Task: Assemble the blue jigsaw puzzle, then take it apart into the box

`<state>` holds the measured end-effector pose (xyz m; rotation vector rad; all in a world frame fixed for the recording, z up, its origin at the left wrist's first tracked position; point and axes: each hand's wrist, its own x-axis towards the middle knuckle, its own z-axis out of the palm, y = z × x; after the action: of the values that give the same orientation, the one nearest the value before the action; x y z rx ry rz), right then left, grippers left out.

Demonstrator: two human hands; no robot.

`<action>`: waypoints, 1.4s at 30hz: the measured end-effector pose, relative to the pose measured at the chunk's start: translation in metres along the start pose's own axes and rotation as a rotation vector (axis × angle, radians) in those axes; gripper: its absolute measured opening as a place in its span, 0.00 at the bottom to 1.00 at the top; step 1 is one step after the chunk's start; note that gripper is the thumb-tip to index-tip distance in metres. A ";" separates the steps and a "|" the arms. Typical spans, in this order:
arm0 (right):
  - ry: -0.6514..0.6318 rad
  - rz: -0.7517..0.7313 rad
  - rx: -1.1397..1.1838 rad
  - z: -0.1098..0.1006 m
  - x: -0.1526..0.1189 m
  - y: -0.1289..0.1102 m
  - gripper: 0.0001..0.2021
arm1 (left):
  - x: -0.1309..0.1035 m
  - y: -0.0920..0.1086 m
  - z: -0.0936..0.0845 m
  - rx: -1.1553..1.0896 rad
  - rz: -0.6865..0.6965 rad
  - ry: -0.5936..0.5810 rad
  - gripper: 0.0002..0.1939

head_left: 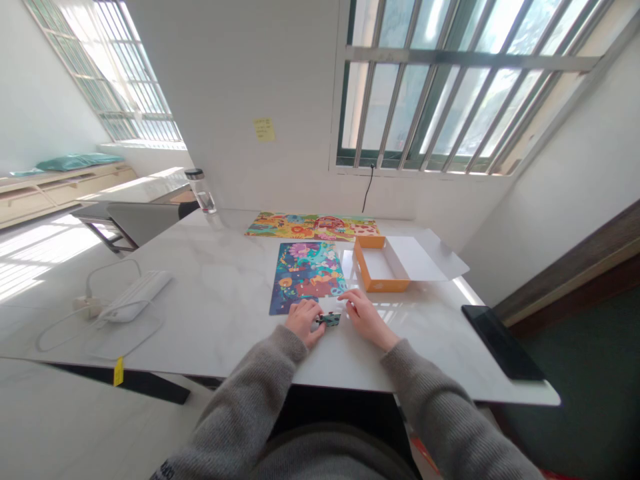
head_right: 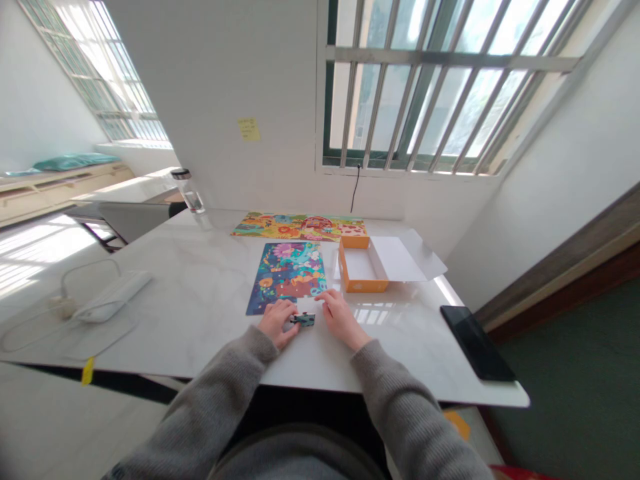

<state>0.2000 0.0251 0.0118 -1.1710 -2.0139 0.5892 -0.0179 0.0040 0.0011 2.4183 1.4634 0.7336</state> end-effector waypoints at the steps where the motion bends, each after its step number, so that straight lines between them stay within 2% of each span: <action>1: 0.036 0.005 -0.083 0.000 0.005 0.004 0.16 | 0.000 -0.001 0.000 -0.007 -0.001 0.020 0.05; 4: 0.046 0.098 -0.228 0.002 0.021 0.014 0.19 | 0.002 -0.005 0.000 -0.022 -0.040 0.078 0.09; 6: 0.021 0.168 -0.196 0.004 0.029 0.018 0.19 | 0.004 -0.008 0.000 -0.029 -0.102 0.082 0.12; 10: 0.072 0.358 0.100 0.008 0.036 0.017 0.18 | 0.008 -0.012 -0.002 -0.063 -0.210 -0.006 0.19; 13: 0.144 0.492 0.372 0.010 0.040 0.013 0.19 | 0.010 -0.014 -0.004 -0.093 -0.224 -0.048 0.24; 16: 0.168 0.533 0.547 0.015 0.048 0.012 0.21 | 0.010 -0.015 -0.006 -0.106 -0.205 -0.062 0.24; 20: 0.162 0.504 0.525 0.025 0.060 0.014 0.26 | 0.009 -0.015 -0.007 -0.101 -0.183 -0.064 0.17; 23: 0.206 0.455 0.511 0.029 0.059 0.016 0.25 | 0.008 -0.015 -0.005 -0.100 -0.190 -0.055 0.18; 27: 0.318 0.413 0.656 0.024 0.046 0.017 0.22 | 0.007 -0.019 0.001 -0.092 -0.169 -0.008 0.20; 30: 0.368 0.392 0.784 0.016 0.036 0.013 0.19 | 0.007 -0.022 0.003 -0.126 -0.161 0.063 0.18; 34: 0.283 0.379 0.903 0.014 0.024 0.000 0.20 | 0.008 -0.026 0.001 -0.212 -0.199 0.139 0.10; 37: 0.214 0.326 0.925 0.018 0.016 -0.012 0.20 | 0.006 -0.027 0.001 -0.384 -0.224 0.129 0.09; 39: 0.198 0.273 0.864 0.020 0.012 -0.017 0.19 | 0.005 -0.028 0.002 -0.560 -0.205 0.093 0.11; 42: 0.173 0.180 0.589 0.022 0.009 -0.017 0.19 | 0.005 -0.026 0.003 -0.705 -0.184 0.066 0.13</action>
<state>0.1713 0.0239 0.0126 -0.9957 -1.4500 1.0468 -0.0342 0.0212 -0.0115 1.7196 1.1595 1.0693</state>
